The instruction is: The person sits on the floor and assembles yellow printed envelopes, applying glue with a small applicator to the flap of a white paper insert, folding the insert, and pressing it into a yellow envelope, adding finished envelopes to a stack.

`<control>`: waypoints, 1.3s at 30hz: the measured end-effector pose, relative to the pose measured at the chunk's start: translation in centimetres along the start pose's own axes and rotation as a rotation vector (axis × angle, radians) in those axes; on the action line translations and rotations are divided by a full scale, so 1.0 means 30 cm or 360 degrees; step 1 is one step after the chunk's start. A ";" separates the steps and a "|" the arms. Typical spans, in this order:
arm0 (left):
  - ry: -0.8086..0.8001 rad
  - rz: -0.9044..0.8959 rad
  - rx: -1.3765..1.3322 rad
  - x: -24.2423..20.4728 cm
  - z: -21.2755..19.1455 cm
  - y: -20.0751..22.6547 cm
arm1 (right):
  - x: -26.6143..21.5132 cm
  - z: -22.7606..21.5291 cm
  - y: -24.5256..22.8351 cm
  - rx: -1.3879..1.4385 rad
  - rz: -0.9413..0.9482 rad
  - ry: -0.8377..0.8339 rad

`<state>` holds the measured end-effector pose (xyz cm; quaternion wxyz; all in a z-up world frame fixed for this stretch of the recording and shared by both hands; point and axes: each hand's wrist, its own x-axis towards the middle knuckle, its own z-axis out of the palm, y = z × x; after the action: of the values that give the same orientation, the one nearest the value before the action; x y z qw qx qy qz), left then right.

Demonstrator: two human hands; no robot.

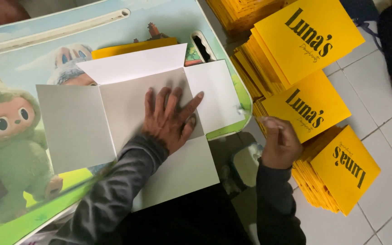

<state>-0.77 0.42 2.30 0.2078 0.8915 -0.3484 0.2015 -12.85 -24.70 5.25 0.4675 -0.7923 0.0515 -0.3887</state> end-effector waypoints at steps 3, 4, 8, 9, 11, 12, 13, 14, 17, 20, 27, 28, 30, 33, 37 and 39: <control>0.0012 -0.0036 -0.0070 0.003 -0.019 -0.001 | 0.060 -0.030 0.136 0.0775 0.0527 0.0185; 0.0018 -0.0038 -0.0064 0.001 -0.013 -0.002 | 0.081 -0.009 0.113 0.0780 0.0521 0.0181; 0.0090 -0.0139 -0.0075 -0.001 -0.011 -0.012 | 0.156 0.073 0.067 0.1316 0.0898 0.0071; 0.0120 -0.0179 -0.0117 -0.005 -0.014 -0.013 | 0.171 0.092 0.066 0.1418 0.0994 0.0015; 0.0156 -0.0254 -0.0290 -0.015 0.000 -0.033 | 0.195 0.143 0.132 0.1624 0.1017 -0.0093; 0.0185 -0.0322 -0.0472 -0.020 0.007 -0.043 | 0.206 0.168 0.164 0.1822 0.1041 -0.0192; 0.0193 -0.0325 -0.0463 -0.016 -0.014 -0.043 | 0.209 0.208 0.146 0.1830 0.1037 -0.0202; 0.0241 -0.0445 -0.0766 -0.012 -0.036 -0.043 | 0.212 0.248 0.127 0.1970 0.1119 -0.0317; 0.0439 -0.0611 -0.1175 -0.014 -0.091 -0.060 | 0.213 0.347 0.058 0.2023 0.1227 -0.0570; 0.0616 -0.0704 -0.1326 -0.012 -0.111 -0.072 | 0.224 0.425 -0.001 0.1915 0.1142 -0.0830; 0.0267 -0.1225 -0.1496 -0.012 -0.109 -0.148 | 0.269 0.585 0.047 0.1649 0.1196 -0.0978; 0.0270 -0.1230 -0.1490 -0.011 -0.110 -0.132 | 0.261 0.591 0.053 0.1653 0.1199 -0.0983; 0.0069 -0.0945 -0.0875 -0.001 -0.112 -0.097 | 0.251 0.591 0.062 0.1538 0.1252 -0.0942; 0.0355 -0.0294 -0.0158 -0.045 0.051 -0.143 | 0.228 0.515 0.081 0.1492 0.1343 -0.0940; 0.0244 -0.0223 0.0151 -0.071 0.116 -0.145 | 0.149 0.380 0.012 0.1420 0.1484 -0.0906; 0.0677 -0.0015 0.0363 -0.066 0.108 -0.138 | 0.095 0.310 -0.013 0.1356 0.1479 -0.0958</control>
<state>1.50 2.61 -2.33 0.1753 0.8484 -0.2676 0.4217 -4.80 -19.24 4.75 0.8492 -0.5092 0.0963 0.1016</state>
